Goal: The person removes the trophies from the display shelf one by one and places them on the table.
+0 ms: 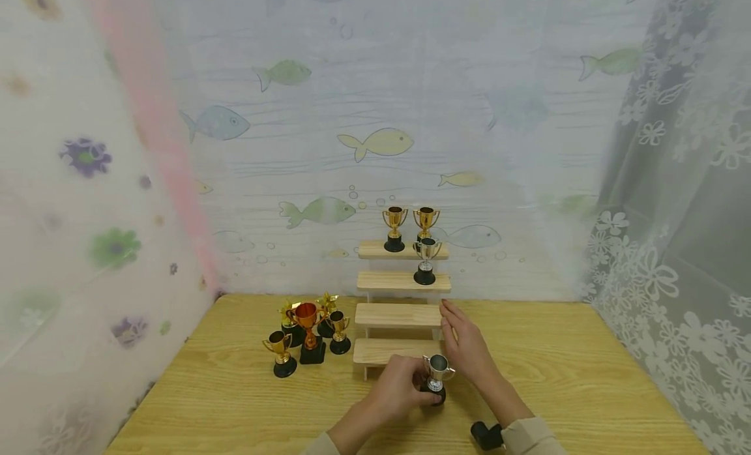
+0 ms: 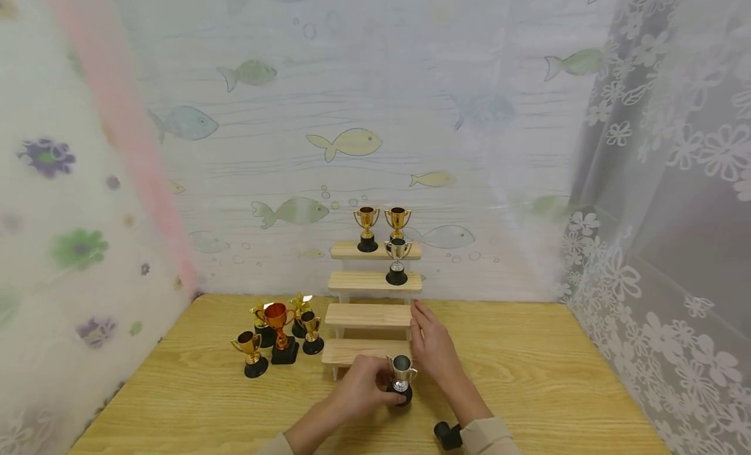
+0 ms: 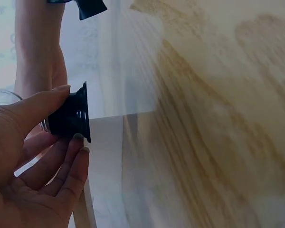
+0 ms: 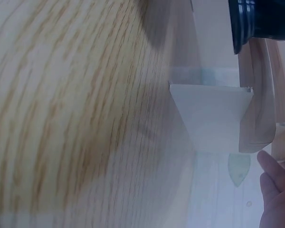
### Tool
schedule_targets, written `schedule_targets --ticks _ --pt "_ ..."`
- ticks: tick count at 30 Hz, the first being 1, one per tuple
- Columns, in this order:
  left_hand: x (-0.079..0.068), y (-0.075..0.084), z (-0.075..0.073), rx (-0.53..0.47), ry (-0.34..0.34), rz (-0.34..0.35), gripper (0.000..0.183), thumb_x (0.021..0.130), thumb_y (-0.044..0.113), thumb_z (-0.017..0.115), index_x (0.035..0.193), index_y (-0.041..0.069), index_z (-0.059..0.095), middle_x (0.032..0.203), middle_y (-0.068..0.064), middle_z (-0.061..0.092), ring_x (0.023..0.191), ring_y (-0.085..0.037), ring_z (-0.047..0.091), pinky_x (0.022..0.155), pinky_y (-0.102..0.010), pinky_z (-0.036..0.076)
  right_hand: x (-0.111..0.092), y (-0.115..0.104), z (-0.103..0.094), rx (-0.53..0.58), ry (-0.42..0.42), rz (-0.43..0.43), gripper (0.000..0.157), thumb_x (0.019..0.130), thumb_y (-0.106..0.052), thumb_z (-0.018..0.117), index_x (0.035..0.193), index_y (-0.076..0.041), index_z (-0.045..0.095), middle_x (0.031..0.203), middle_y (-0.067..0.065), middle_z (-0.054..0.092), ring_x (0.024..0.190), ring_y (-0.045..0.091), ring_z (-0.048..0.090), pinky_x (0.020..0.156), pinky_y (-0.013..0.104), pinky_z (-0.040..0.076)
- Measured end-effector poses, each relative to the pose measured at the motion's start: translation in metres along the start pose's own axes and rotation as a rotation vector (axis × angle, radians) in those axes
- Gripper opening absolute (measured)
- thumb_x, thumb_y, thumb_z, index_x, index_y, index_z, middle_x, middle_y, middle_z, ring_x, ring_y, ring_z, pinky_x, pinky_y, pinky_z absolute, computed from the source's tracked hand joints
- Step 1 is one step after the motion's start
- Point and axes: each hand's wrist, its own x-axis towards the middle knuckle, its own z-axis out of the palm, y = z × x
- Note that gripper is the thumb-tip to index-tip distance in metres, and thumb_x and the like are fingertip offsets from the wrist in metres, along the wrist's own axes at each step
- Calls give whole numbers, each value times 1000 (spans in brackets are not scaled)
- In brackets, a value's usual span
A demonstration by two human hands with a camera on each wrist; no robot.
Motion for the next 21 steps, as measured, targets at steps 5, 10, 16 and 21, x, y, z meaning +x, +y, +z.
schedule_targets --ticks 5,10,16,21 --pt "0 -3 3 -15 -29 7 20 75 14 93 83 13 75 75 11 69 64 4 56 58 -15 47 0 1 0 -4 -5 4 40 110 -13 47 140 11 54 151 25 48 140 44 45 110 59 41" --pt "-1 -5 6 -61 -74 -6 21 74 8 93 86 13 76 75 14 67 63 4 56 57 -15 48 1 0 0 -7 -4 -2 40 110 -12 47 140 12 54 151 26 48 140 44 45 109 59 41" --pt "-5 -6 9 -37 -114 -2 24 70 6 95 84 11 76 77 13 67 65 4 57 61 -14 49 0 0 0 -11 3 -10 39 109 -11 48 140 12 54 151 25 49 138 44 47 108 59 42" --pt "-8 -8 9 -43 -131 -45 26 67 5 96 85 9 78 81 8 74 67 4 63 62 -12 51 0 -1 0 -14 4 -9 39 110 -12 47 140 12 54 152 24 48 139 43 46 108 58 42"
